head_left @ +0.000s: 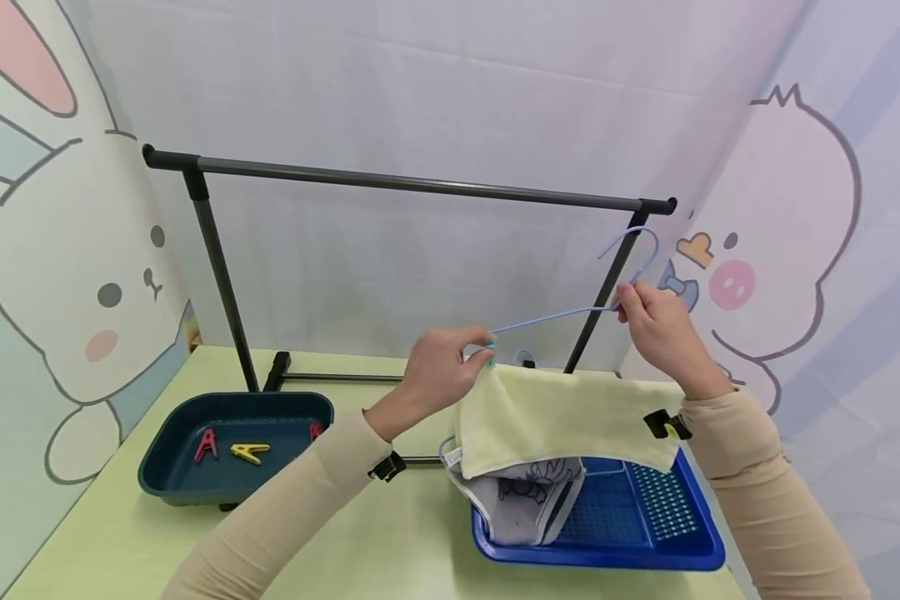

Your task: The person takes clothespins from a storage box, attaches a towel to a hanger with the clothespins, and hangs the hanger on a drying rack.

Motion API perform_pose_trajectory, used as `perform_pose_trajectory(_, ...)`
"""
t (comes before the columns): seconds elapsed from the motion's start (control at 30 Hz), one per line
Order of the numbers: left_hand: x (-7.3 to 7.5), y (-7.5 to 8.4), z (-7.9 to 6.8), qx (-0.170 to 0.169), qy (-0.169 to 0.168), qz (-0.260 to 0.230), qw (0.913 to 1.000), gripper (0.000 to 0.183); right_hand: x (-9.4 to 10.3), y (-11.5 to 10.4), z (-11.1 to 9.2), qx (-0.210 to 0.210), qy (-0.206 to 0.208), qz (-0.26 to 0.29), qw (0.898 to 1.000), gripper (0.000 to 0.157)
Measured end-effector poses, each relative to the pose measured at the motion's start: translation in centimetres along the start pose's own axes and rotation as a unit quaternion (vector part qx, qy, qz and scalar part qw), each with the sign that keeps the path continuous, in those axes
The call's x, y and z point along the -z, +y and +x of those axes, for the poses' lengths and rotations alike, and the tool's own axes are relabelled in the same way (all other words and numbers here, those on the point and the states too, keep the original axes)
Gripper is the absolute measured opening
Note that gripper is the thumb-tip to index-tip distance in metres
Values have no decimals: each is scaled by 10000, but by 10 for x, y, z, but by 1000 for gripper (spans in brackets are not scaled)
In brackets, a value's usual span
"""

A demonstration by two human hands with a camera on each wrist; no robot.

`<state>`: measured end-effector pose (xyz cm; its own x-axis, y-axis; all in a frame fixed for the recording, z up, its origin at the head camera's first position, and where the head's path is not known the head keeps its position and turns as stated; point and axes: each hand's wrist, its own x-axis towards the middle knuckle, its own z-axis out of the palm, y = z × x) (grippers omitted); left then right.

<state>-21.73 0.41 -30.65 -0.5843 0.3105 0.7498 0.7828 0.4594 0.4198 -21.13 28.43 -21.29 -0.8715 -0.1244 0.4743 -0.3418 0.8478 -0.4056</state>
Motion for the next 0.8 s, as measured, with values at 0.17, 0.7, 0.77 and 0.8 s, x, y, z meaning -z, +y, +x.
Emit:
perform_pose_trajectory(0.17,4,-2,-1,69,-140,130,9998,9,2,2,0,-42,85,-67,9999,47)
perform_pose_trajectory(0.7,0,-7,-1,-102,-52,163,9998,10,1,4,0,124,167,-99,9997,46)
perform_pose_trajectory(0.77,0,-7,-1,-116,-68,118,9998,10,1,5,0,139,158,-104,9997,46)
perform_pose_trajectory(0.8,-1,-7,-1,-119,-73,87,9999,11,1,5,0,129,149,-95,9998,46)
